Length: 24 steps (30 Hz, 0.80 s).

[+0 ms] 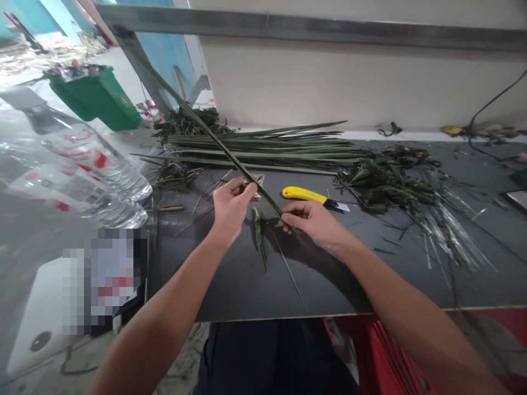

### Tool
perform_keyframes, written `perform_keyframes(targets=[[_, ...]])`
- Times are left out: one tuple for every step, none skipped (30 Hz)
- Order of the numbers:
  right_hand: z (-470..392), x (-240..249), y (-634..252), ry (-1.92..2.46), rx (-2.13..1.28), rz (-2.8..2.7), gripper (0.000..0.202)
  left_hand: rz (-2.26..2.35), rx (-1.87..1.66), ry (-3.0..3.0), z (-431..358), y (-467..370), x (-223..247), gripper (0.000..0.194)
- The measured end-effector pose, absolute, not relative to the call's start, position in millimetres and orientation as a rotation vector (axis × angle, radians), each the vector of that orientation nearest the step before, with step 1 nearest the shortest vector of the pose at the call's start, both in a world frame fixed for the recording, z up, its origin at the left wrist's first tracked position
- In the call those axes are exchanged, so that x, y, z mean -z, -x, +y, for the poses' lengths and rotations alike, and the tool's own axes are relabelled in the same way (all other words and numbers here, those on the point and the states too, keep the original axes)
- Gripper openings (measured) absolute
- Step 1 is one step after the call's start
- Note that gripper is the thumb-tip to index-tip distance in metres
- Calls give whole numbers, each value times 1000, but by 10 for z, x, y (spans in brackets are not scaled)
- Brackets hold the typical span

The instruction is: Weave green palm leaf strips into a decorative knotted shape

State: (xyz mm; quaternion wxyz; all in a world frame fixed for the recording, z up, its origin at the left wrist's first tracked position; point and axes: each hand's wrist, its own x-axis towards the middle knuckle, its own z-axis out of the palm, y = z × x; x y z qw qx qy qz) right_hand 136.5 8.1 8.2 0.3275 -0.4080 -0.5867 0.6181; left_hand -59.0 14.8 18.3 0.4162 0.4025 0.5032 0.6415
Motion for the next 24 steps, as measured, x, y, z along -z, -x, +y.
perform_keyframes(targets=[[83,-87,-1372,1072,-1618,-1555,24,1260,-1606,-1016,144,583,-183,11],[84,-92,-1376,1075,-1615,-1574,22,1255,-1598,-1023,139,575,-185,13],[85,-98,-1379,1075,-1611,-1593,20,1248,-1588,-1033,133,567,-190,15],[85,-102,-1379,1075,-1608,-1609,18,1241,-1577,-1041,128,559,-195,16],[86,-103,-1378,1075,-1604,-1620,17,1236,-1567,-1045,123,552,-200,16],[86,-102,-1376,1074,-1597,-1624,17,1233,-1557,-1047,120,548,-206,16],[85,-97,-1373,1073,-1590,-1626,18,1230,-1549,-1048,118,546,-212,15],[83,-89,-1370,1072,-1582,-1630,19,1228,-1541,-1048,117,546,-218,13],[79,-81,-1367,1075,-1571,-1637,20,1227,-1535,-1049,115,547,-222,12],[73,-74,-1363,1082,-1554,-1647,22,1224,-1525,-1052,113,549,-226,12],[68,-71,-1359,1094,-1530,-1659,23,1221,-1515,-1057,111,551,-228,13],[65,-73,-1355,1110,-1492,-1666,25,1219,-1505,-1062,107,552,-228,14],[67,-84,-1348,1130,-1435,-1664,27,1218,-1494,-1066,103,554,-227,15],[77,-105,-1339,1148,-1358,-1653,30,1216,-1482,-1071,99,554,-224,17],[99,-136,-1325,1157,-1265,-1643,32,1215,-1470,-1077,95,555,-221,18],[134,-177,-1306,1157,-1164,-1638,34,1212,-1456,-1083,90,555,-219,17],[182,-226,-1281,1151,-1068,-1647,35,1205,-1438,-1088,86,555,-219,17],[243,-279,-1251,1140,-988,-1676,35,1193,-1418,-1094,82,556,-222,17],[314,-334,-1215,1130,-936,-1721,35,1183,-1397,-1100,78,557,-227,16],[391,-387,-1177,1124,-918,-1792,34,1180,-1378,-1106,76,560,-234,16],[469,-435,-1139,1121,-922,-1867,33,1184,-1367,-1109,75,564,-241,15],[543,-477,-1103,1115,-946,-1950,31,1195,-1358,-1109,75,570,-248,16],[609,-513,-1071,1106,-987,-2026,29,1207,-1353,-1106,77,578,-252,17],[665,-540,-1043,1093,-1026,-2082,27,1217,-1348,-1100,81,586,-253,18]])
